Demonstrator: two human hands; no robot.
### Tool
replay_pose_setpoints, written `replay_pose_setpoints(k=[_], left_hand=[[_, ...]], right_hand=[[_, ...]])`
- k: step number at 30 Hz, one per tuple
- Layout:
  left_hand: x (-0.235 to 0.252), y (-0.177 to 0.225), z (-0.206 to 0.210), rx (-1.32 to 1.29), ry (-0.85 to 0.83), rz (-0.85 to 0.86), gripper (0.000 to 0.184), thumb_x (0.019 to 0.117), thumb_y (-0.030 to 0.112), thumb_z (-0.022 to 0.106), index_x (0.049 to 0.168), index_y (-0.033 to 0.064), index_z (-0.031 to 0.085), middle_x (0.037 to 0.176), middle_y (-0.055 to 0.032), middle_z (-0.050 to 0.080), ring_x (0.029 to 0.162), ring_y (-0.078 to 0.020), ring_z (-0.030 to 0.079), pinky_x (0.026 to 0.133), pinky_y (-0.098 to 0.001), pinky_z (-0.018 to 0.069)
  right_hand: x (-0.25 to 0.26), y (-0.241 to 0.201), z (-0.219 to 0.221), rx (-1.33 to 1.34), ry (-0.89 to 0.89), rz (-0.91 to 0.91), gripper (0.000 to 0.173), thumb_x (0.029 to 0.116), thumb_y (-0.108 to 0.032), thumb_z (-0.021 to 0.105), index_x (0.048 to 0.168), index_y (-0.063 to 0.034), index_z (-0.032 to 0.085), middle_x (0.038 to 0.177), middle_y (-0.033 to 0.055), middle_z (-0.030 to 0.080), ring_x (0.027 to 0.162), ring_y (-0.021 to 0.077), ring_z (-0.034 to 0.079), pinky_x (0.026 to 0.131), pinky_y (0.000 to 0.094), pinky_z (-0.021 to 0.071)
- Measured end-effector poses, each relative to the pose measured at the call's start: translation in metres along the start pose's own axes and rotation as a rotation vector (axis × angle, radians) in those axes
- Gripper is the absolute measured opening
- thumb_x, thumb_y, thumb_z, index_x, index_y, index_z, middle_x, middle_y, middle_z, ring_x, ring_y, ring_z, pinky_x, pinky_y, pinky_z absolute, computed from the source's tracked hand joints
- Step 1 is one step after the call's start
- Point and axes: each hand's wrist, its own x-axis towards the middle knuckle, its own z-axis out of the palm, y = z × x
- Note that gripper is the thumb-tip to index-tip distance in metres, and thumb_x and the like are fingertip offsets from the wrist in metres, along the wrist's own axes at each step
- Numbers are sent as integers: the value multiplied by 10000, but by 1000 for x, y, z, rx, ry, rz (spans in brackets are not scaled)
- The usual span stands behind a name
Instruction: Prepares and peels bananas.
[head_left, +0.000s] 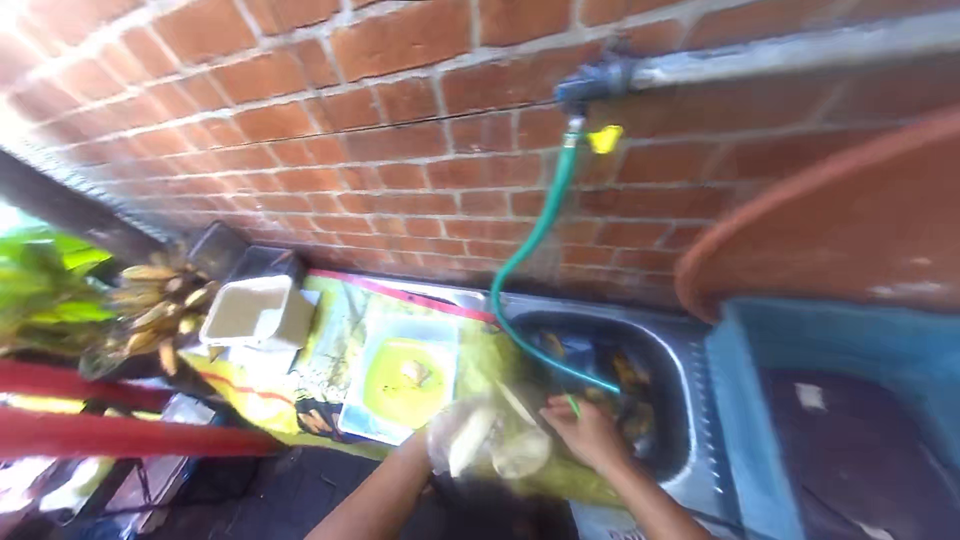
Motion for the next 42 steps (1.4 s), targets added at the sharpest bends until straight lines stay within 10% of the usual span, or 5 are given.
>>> replay_pose_setpoints(k=[10, 23, 29, 33, 42], left_hand=[[-161, 88, -183, -243, 346, 448, 288, 1078, 276, 444, 1188, 57, 595, 779, -56, 617, 563, -117, 598, 481, -245, 529], [-195, 102, -310, -266, 506, 370, 481, 1108, 423, 345, 1229, 38, 609, 899, -109, 672, 604, -163, 635, 511, -285, 560], [-135, 84, -273, -47, 514, 170, 507, 1098, 489, 353, 1326, 108, 597, 1095, -103, 733, 662, -165, 656, 559, -301, 533], [-115, 82, -251, 70, 500, 69, 483, 1070, 506, 459, 1238, 86, 625, 868, -100, 650, 614, -197, 625, 544, -345, 559], [-112, 85, -267, 342, 215, 17, 457, 1059, 470, 512, 1370, 137, 552, 908, -104, 648, 644, -214, 640, 578, -377, 574]], right_hand=[[72, -60, 63, -815, -119, 180, 987, 732, -573, 832, 1473, -16, 492, 1391, 310, 568, 1226, 481, 611, 976, 649, 520], [30, -51, -10, -367, -7, 164, 737, 756, -278, 915, 1365, -21, 587, 1216, 308, 648, 1136, 467, 636, 960, 670, 507], [-24, -146, -49, -161, 75, -204, 742, 654, -393, 876, 1269, -55, 636, 1177, 152, 689, 1078, 241, 668, 910, 488, 565], [-27, -236, -52, -9, 190, -345, 673, 628, -539, 834, 1169, -178, 660, 990, -25, 699, 875, 82, 686, 732, 330, 606], [30, -433, 80, 521, 197, -577, 368, 775, -218, 772, 1094, -123, 616, 860, -4, 696, 753, 99, 689, 664, 284, 603]])
